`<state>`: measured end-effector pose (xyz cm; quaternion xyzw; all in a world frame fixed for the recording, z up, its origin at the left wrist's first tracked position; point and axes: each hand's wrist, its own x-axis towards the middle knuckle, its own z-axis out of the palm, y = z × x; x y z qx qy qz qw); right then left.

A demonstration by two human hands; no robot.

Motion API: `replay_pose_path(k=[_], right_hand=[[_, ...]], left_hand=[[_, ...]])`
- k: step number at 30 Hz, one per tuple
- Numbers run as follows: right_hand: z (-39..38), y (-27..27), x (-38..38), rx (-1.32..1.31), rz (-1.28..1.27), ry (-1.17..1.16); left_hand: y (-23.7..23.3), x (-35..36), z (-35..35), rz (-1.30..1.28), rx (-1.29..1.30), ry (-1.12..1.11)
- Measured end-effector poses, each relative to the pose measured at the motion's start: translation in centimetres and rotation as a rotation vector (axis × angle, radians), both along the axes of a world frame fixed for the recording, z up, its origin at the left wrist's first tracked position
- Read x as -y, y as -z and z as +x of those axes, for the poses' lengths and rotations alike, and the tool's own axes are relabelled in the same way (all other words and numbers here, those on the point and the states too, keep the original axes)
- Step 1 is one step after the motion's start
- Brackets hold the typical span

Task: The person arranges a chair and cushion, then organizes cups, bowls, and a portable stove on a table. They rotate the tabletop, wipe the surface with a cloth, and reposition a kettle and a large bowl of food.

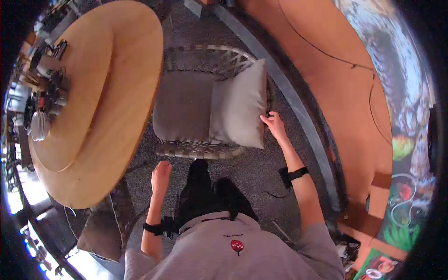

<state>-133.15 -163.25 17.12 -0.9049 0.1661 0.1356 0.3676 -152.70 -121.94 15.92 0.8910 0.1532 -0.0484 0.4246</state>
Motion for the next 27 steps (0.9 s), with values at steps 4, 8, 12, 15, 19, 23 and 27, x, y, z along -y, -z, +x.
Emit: replay_pose_path(k=[4, 8, 12, 15, 19, 23, 27], right_hand=[[5.5, 3.8, -2.6, -0.13, 0.157, 0.105], [7.3, 6.5, -5.1, -0.157, -0.337, -0.052], [8.3, 2.2, -5.3, 0.178, -0.159, -0.197], [8.1, -5.6, -5.1, 0.302, -0.086, -0.097], [7.2, -13.3, -4.1, 0.412, -0.034, -0.061], [7.0, -16.0, -2.2, 0.452, -0.11, -0.115], [6.9, -17.3, -4.4, 0.394, -0.143, -0.139]], left_hand=[[-0.4, -0.6, 4.0, -0.074, -0.051, -0.051], [0.4, -2.2, 5.3, -0.018, -0.108, -0.141], [0.3, -3.3, 5.9, 0.012, -0.14, -0.216], [0.7, -3.2, 5.3, 0.02, -0.11, -0.279], [1.9, -1.5, 4.7, -0.018, -0.155, -0.307], [4.3, 0.3, 4.5, -0.065, -0.133, -0.307], [4.3, 1.5, 5.0, -0.055, -0.166, -0.278]])
